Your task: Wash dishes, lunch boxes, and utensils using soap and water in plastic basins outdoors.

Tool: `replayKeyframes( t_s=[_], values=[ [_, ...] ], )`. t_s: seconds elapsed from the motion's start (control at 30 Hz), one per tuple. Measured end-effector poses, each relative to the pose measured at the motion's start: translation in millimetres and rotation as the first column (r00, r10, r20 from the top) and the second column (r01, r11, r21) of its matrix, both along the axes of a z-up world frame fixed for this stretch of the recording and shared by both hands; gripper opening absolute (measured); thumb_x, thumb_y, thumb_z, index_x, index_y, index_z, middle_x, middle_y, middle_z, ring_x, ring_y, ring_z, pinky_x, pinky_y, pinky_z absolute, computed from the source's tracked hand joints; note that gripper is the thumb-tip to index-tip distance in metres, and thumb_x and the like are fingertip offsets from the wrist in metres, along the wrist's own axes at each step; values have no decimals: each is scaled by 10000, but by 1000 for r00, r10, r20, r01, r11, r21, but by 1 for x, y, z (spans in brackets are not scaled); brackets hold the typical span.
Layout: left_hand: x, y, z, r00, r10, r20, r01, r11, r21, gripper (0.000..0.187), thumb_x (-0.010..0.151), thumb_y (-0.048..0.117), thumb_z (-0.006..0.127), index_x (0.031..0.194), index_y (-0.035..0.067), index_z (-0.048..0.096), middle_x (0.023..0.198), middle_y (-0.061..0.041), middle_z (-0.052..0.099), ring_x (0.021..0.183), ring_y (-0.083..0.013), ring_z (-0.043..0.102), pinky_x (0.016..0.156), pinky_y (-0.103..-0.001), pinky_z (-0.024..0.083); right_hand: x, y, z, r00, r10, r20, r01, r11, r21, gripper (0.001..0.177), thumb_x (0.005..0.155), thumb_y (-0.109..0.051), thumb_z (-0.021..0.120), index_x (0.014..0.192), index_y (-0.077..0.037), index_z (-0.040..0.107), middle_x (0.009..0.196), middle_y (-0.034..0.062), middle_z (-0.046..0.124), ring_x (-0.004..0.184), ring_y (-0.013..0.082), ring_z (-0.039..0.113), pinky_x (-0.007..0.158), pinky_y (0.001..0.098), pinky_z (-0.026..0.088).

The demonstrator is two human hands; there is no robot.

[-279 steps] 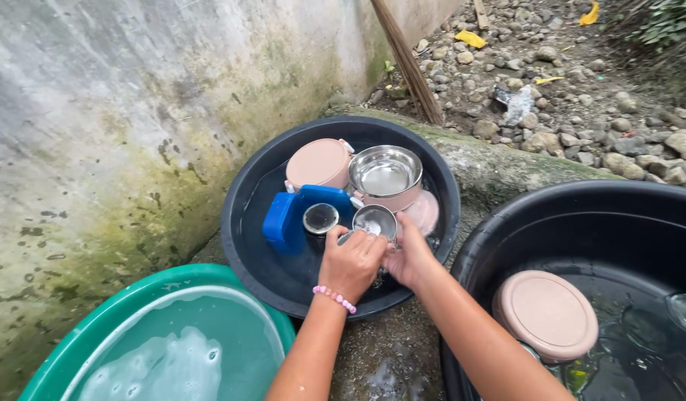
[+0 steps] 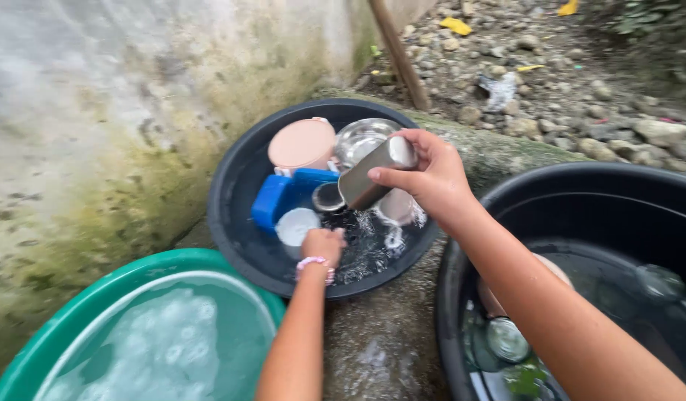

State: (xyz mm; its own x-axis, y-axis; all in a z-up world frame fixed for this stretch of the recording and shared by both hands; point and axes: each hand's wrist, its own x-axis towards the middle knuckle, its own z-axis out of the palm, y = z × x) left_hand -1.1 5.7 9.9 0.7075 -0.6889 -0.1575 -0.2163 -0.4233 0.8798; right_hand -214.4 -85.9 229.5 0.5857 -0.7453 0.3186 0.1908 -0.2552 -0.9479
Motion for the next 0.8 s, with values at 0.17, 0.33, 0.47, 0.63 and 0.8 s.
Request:
replayKeyframes(
  t_s=[0.17,0.33,0.47,0.63,0.8],
  values=[
    [-2,-4,-4,960,-43,277,0,988,152,546,972,489,563,766,40,796,811,-201,749,875,-412,721,891,-499,532,-97,-52,5,959,-251,-130,255,967,11,586,726,-153,875,1240,-11,632,1049,80,739,897,161,730,730,292,613],
    [-23,9,40,944,-89,317,-17,948,318,436,921,437,613,959,38,786,1041,-256,725,1046,-448,677,955,-492,521,-220,-103,-33,782,-548,-298,586,809,50,629,786,-344,862,1273,7,677,1111,110,712,936,171,709,702,311,596],
    [-32,11,52,939,-121,321,3,939,344,440,956,422,580,989,39,792,1065,-250,742,1069,-442,685,972,-491,526,-289,-141,-116,612,-693,-381,703,698,-140,690,743,-332,903,1241,56,624,1100,167,687,902,215,698,690,370,616],
    [-44,13,71,924,-134,358,-14,924,382,391,936,409,609,949,59,784,1026,-232,745,1028,-429,698,936,-504,539,-316,-131,-168,323,-683,-655,415,724,-550,685,659,-345,945,1223,-44,700,1049,202,749,906,298,758,833,420,607],
    [-47,10,76,870,-104,481,-52,953,300,353,938,391,612,944,84,785,984,-215,746,964,-420,706,875,-508,559,-315,-117,-185,275,-649,-709,232,760,-607,652,649,-304,917,1220,-86,690,1136,171,734,1079,365,705,927,473,567]
  ],
)
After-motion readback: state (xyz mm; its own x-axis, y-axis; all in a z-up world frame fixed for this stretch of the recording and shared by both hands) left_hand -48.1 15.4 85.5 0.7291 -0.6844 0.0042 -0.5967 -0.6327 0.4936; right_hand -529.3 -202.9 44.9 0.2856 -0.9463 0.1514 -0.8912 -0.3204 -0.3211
